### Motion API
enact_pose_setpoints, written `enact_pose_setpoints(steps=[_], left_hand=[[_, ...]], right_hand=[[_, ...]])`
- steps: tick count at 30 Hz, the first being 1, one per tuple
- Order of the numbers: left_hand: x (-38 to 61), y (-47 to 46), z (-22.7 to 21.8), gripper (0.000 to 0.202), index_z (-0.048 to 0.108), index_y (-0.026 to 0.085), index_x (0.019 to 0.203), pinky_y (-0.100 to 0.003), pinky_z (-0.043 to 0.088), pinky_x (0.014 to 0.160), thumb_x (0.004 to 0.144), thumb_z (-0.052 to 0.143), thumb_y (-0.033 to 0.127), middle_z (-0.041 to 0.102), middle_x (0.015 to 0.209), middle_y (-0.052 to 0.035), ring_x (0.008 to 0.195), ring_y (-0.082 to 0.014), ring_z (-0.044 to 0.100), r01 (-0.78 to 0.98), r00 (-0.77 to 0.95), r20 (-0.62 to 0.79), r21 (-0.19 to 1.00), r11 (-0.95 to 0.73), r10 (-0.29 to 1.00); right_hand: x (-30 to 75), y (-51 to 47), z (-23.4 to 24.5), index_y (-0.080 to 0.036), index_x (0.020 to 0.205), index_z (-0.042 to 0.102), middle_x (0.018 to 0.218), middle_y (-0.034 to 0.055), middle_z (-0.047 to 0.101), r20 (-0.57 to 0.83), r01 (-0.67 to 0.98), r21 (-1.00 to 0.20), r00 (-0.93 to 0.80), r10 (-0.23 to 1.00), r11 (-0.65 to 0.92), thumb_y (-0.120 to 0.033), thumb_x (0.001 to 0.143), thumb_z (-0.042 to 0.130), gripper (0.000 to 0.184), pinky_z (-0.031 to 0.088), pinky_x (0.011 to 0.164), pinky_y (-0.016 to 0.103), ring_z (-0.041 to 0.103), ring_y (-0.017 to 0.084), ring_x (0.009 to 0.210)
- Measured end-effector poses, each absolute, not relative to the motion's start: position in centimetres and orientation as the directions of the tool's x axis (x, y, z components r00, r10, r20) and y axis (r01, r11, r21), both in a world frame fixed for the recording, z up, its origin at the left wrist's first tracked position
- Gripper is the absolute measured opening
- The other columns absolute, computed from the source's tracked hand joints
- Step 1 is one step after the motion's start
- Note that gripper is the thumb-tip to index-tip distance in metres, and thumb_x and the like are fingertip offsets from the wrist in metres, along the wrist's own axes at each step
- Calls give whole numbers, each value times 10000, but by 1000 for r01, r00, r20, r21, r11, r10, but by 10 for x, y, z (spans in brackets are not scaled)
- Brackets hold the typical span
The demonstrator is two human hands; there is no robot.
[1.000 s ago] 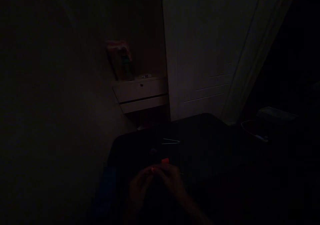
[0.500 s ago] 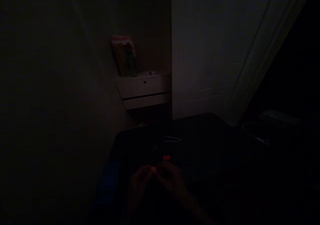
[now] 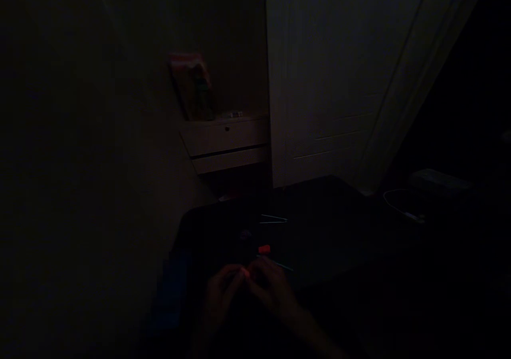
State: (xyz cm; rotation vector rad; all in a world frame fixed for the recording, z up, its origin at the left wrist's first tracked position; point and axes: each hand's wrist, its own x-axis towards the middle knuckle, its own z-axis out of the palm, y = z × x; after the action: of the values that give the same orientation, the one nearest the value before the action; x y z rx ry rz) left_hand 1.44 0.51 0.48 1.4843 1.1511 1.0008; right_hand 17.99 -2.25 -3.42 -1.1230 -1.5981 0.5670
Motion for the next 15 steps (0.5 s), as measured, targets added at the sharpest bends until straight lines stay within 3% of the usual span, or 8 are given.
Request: enact_pose_setpoints(steps=[9, 15], left_hand=[[13, 6, -4, 283, 797, 194, 813, -306, 583, 670, 788, 758, 473, 803, 766, -55, 732, -241, 741, 200, 254, 12, 978, -64, 967], [13, 6, 4, 278, 792, 191, 766, -308, 576, 694, 736, 792, 467, 796, 751, -56, 730, -236, 730, 167, 263, -5, 985, -41, 965]], right_hand=[[182, -29, -27, -194, 905, 627, 867, 44, 666, 519, 432, -738, -125, 845, 518, -195, 984, 567, 99, 463, 700, 267, 612, 177, 776], [182, -29, -26, -197, 941, 659, 886, 56, 692, 529, 439, -727, -133, 838, 528, -276, 1040, 512, 194, 486, 735, 282, 636, 187, 814]])
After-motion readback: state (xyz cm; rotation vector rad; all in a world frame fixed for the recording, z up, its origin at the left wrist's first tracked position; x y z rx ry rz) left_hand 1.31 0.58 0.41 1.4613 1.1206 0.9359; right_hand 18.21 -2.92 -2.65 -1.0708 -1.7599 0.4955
